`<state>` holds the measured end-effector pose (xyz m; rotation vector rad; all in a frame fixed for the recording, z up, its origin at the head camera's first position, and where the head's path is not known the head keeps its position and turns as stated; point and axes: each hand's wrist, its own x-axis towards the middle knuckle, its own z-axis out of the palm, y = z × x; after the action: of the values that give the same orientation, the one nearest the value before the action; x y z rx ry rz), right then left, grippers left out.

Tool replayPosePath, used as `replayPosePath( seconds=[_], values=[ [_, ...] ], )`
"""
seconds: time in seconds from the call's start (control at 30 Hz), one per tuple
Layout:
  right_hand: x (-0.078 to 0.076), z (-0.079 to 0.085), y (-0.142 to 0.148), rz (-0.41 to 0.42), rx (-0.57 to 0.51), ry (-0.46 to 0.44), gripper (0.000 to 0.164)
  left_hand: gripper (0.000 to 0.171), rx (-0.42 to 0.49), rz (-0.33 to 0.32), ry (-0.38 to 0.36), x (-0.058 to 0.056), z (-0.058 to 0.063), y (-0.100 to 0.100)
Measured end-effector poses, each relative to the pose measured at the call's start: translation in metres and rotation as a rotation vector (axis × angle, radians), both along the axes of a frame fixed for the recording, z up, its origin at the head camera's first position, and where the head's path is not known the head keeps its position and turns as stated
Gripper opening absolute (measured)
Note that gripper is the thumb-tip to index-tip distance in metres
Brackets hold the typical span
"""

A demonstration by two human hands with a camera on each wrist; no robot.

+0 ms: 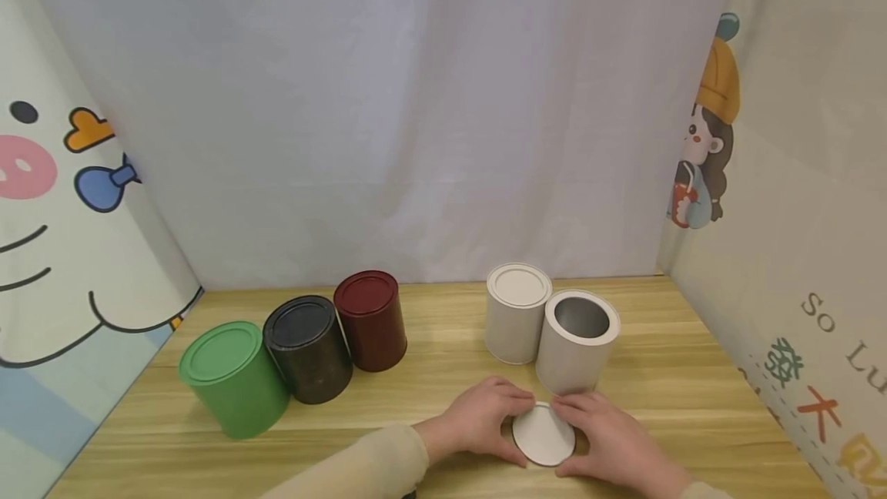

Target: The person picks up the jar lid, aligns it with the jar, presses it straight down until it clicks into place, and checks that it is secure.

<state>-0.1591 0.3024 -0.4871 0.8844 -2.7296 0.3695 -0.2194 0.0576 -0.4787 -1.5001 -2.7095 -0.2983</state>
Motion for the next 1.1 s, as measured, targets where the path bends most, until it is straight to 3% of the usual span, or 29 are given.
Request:
replayPosePath(
  seconds=[0.4,0.57,0.93,1.1],
  values=[
    [-0.002,-0.002,-0.007,0.06,-0.052,0.07,0.068,0.064,0.05,-0.04,-0.026,-0.007,-0.002,-0.001],
    [-0.003,-0.003,-0.009,0.087,-0.08,0.058,0.065,0.061,0.062,-0.07,-0.029,-0.009,-0.002,-0.002],
    [-0.001,-0.002,-0.011,0.1,-0.148,0.013,0.06,0.062,0.111,-0.114,-0.174,-0.015,0.001,-0.008],
    [0.0,0.0,-0.012,0.088,-0.187,0.021,0.06,0.061,0.137,-0.109,-0.196,-0.015,0.003,-0.01]
  ],
)
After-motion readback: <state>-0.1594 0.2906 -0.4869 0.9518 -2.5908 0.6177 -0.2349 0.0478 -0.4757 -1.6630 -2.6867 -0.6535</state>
